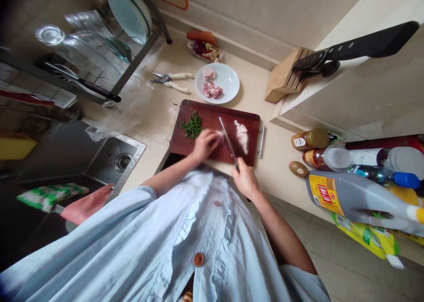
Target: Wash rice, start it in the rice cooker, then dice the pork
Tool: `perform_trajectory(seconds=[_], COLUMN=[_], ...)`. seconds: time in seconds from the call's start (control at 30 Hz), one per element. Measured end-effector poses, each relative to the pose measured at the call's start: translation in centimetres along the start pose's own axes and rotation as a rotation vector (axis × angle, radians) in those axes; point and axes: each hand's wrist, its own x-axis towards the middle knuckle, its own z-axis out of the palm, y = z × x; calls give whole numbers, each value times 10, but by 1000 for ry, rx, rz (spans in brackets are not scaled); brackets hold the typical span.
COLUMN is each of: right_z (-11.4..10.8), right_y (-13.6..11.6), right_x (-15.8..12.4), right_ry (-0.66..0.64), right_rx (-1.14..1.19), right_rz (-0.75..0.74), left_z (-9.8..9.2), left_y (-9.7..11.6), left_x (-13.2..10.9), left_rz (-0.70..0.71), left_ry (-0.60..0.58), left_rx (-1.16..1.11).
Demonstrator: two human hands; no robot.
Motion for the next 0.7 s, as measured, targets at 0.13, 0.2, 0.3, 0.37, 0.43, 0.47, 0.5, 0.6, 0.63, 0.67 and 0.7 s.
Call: perform_trajectory(seconds=[0.13,0.2,0.3,0.37,0.43,0.47,0.5,0.6,0.63,0.67,0.7], right_z=[8,12,14,14,13,13,13,13,13,13,12], right_y=[0,-7,-19,-20,-13,-8,-3,6,6,6,4], right_x=[2,19,48,53,42,33,24,11,12,14,17], right_ry=[-35,-40,-6,8,-15,-32,-39,-20,-12,-6,4], right_rx=[-36,-47,-23,-9,-18,-24,-25,-3,18,44,69], right_rz=[32,50,27,11,37,58,66,55,56,57,58], left_z=[3,3,4,5,6,6,5,2,1,0,0], left_y=[1,3,5,6,6,6,6,9,10,11,11], left_x=[1,1,2,2,2,1,1,-2,-2,-3,-3], left_rz=[-29,-35,-41,-66,-99,-110,-114,-84,-61,-35,-14], left_ry=[-26,-53,-73,-54,-19,-6,3,27,31,31,27], left_rx=[30,29,15,23,34,31,20,-29,-40,-46,-46])
